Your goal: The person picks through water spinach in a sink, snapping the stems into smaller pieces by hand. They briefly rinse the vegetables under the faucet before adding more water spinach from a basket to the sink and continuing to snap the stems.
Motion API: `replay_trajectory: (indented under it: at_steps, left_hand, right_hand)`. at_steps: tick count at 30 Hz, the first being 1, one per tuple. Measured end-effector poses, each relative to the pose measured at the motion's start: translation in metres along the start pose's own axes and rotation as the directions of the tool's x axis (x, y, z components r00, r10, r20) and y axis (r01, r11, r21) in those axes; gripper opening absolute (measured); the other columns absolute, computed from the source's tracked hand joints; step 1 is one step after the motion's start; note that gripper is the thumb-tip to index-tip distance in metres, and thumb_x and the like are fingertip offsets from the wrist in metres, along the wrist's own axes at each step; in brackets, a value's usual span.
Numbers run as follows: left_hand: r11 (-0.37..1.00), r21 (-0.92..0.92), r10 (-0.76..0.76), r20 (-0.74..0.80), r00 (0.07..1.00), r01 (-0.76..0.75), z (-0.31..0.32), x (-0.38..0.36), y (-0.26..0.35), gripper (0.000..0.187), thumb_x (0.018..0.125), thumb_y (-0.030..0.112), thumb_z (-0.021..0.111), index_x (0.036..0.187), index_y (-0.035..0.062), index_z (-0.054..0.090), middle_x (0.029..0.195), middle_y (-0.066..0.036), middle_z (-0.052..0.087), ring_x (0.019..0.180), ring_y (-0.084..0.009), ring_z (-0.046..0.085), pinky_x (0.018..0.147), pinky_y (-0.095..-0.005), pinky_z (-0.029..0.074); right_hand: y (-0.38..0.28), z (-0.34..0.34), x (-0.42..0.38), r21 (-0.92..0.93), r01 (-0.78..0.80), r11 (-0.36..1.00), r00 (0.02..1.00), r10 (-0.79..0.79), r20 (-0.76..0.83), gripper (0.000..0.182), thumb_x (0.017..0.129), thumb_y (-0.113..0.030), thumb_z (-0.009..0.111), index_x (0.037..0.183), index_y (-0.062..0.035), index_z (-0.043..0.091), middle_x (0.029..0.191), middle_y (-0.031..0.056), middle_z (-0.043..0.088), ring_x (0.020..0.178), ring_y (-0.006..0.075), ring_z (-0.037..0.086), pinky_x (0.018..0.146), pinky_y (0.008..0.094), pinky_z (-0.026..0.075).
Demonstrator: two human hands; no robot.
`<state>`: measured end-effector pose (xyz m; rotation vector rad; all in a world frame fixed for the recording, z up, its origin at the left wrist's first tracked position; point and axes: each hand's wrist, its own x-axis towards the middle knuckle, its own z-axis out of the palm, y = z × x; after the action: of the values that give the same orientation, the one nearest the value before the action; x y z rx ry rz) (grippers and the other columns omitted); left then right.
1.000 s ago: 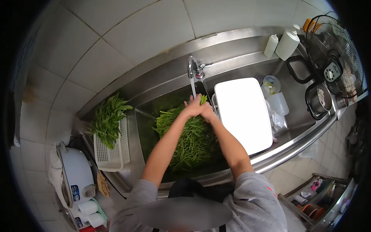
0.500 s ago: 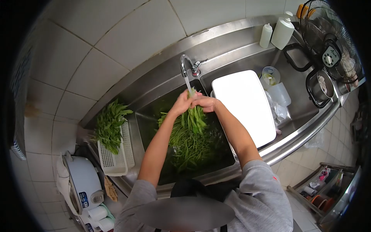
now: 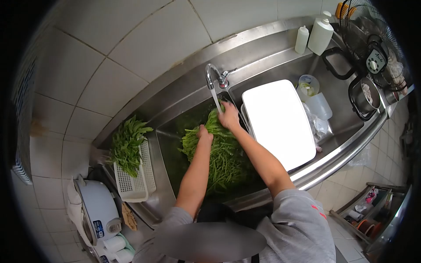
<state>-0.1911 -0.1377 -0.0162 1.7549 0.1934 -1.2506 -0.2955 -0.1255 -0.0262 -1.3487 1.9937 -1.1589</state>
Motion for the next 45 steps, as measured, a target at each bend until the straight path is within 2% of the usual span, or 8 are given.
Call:
replay_trajectory:
  at_steps: [5, 7, 14, 21, 26, 30, 40, 45]
  left_hand:
    - [0.934, -0.279, -0.120, 0.339, 0.933, 0.221, 0.024, 0.085, -0.066, 0.050, 0.093, 0.037, 0.028, 0.124, -0.0010, 0.036, 0.127, -0.018, 0.041, 0.114, -0.0337, 0.042, 0.094, -0.0471, 0.038]
    - [0.915, -0.259, -0.183, 0.414, 0.892, 0.308, 0.019, 0.080, -0.073, 0.049, 0.093, 0.036, 0.028, 0.124, -0.0006, 0.036, 0.126, -0.018, 0.041, 0.114, -0.0327, 0.042, 0.094, -0.0461, 0.038]
    - [0.959, -0.008, -0.213, 0.636, 0.742, 0.283, 0.011, 0.048, -0.060, 0.043, 0.094, 0.032, 0.028, 0.123, 0.0025, 0.040, 0.121, -0.015, 0.045, 0.111, -0.0287, 0.045, 0.093, -0.0439, 0.040]
    - [0.935, -0.122, -0.189, 0.625, 0.758, 0.334, 0.006, 0.070, -0.076, 0.041, 0.093, 0.030, 0.029, 0.123, 0.0040, 0.040, 0.124, -0.013, 0.043, 0.110, -0.0261, 0.046, 0.094, -0.0426, 0.038]
    - [0.989, 0.120, -0.128, 0.438, 0.890, 0.084, -0.005, 0.028, -0.060, 0.038, 0.093, 0.026, 0.033, 0.122, 0.0041, 0.041, 0.126, -0.013, 0.041, 0.108, -0.0262, 0.046, 0.092, -0.0394, 0.039]
    - [0.838, -0.164, -0.294, 0.667, 0.684, 0.520, -0.008, 0.067, -0.066, 0.039, 0.093, 0.025, 0.034, 0.126, 0.0039, 0.037, 0.128, -0.014, 0.039, 0.112, -0.0281, 0.043, 0.094, -0.0446, 0.036]
    - [0.972, 0.099, -0.230, 0.564, 0.793, 0.211, -0.026, 0.086, -0.048, 0.042, 0.091, 0.025, 0.042, 0.126, 0.0020, 0.036, 0.128, -0.014, 0.039, 0.109, -0.0278, 0.045, 0.090, -0.0422, 0.040]
    - [0.974, 0.204, -0.173, 0.416, 0.893, 0.094, -0.032, 0.106, -0.037, 0.044, 0.090, 0.024, 0.045, 0.126, 0.0011, 0.035, 0.127, -0.015, 0.039, 0.107, -0.0276, 0.046, 0.088, -0.0410, 0.041]
  right_hand:
    - [-0.015, 0.000, -0.033, 0.147, -0.146, 0.978, 0.950, 0.098, 0.295, 0.036, 0.079, -0.020, 0.053, 0.111, -0.0039, 0.054, 0.121, 0.0284, 0.040, 0.107, 0.0420, 0.044, 0.091, 0.0454, 0.038]
    - [-0.032, 0.001, -0.058, 0.067, 0.207, 0.976, 0.978, -0.208, 0.016, 0.030, 0.079, -0.013, 0.053, 0.106, -0.0012, 0.057, 0.121, 0.0298, 0.040, 0.106, 0.0409, 0.045, 0.090, 0.0439, 0.038]
    - [-0.012, -0.021, -0.045, 0.251, 0.152, 0.956, 0.980, -0.112, -0.167, 0.035, 0.081, -0.024, 0.055, 0.110, -0.0041, 0.051, 0.114, 0.0261, 0.044, 0.107, 0.0410, 0.044, 0.089, 0.0428, 0.037]
    - [-0.014, -0.043, -0.040, 0.084, 0.335, 0.939, 0.803, -0.331, 0.497, 0.034, 0.073, -0.016, 0.062, 0.106, -0.0090, 0.059, 0.106, 0.0194, 0.053, 0.099, 0.0360, 0.052, 0.086, 0.0378, 0.042]
    - [0.018, -0.028, -0.028, 0.191, 0.092, 0.977, 0.940, -0.149, 0.308, 0.042, 0.073, -0.022, 0.066, 0.110, -0.0055, 0.055, 0.112, 0.0195, 0.051, 0.103, 0.0330, 0.051, 0.089, 0.0354, 0.040]
    - [-0.004, -0.044, -0.043, 0.038, 0.349, 0.936, 0.780, -0.313, 0.543, 0.051, 0.073, -0.024, 0.065, 0.119, -0.0078, 0.051, 0.128, 0.0199, 0.041, 0.115, 0.0299, 0.045, 0.094, 0.0351, 0.036]
    - [0.013, -0.013, -0.002, 0.567, -0.538, 0.624, 0.822, 0.238, 0.518, 0.031, 0.073, -0.013, 0.056, 0.101, 0.0007, 0.059, 0.093, 0.0063, 0.058, 0.084, 0.0136, 0.052, 0.074, 0.0268, 0.042]
    - [-0.002, -0.024, 0.017, 0.181, -0.090, 0.979, 0.819, -0.031, 0.573, 0.029, 0.069, -0.022, 0.067, 0.090, -0.0030, 0.064, 0.074, 0.0094, 0.062, 0.071, 0.0193, 0.058, 0.069, 0.0289, 0.046]
